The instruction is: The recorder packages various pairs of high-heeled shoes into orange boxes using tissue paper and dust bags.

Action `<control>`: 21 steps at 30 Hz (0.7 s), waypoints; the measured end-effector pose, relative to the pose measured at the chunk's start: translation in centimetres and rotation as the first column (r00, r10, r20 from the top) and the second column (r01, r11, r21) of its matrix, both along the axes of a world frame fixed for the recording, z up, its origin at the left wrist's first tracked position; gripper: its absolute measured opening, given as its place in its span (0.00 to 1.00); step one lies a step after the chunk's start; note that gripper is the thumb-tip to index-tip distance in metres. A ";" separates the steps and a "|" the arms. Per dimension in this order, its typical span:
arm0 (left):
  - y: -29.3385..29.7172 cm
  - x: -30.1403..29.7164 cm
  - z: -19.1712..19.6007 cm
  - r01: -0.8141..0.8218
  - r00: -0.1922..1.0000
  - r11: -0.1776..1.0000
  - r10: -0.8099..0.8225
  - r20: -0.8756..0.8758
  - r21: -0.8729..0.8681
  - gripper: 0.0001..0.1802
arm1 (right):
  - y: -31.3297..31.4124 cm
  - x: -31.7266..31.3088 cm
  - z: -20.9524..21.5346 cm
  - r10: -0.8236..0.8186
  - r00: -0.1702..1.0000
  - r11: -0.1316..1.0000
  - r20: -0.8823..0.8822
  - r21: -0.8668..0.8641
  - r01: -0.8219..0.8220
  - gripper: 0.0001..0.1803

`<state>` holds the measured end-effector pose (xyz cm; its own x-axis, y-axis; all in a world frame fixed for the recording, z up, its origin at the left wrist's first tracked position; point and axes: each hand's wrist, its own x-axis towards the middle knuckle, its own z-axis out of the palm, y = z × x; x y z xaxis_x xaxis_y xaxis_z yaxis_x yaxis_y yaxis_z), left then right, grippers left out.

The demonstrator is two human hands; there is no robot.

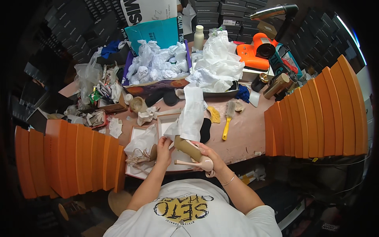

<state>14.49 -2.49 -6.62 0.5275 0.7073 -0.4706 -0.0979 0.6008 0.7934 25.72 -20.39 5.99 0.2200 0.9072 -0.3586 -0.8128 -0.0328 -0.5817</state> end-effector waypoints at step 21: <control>-11.5 0.0 13.3 0.517 0.617 0.187 -0.758 -0.213 0.835 0.12 | -0.3 3.2 -4.4 -0.442 0.672 0.753 0.594 -0.162 0.638 0.18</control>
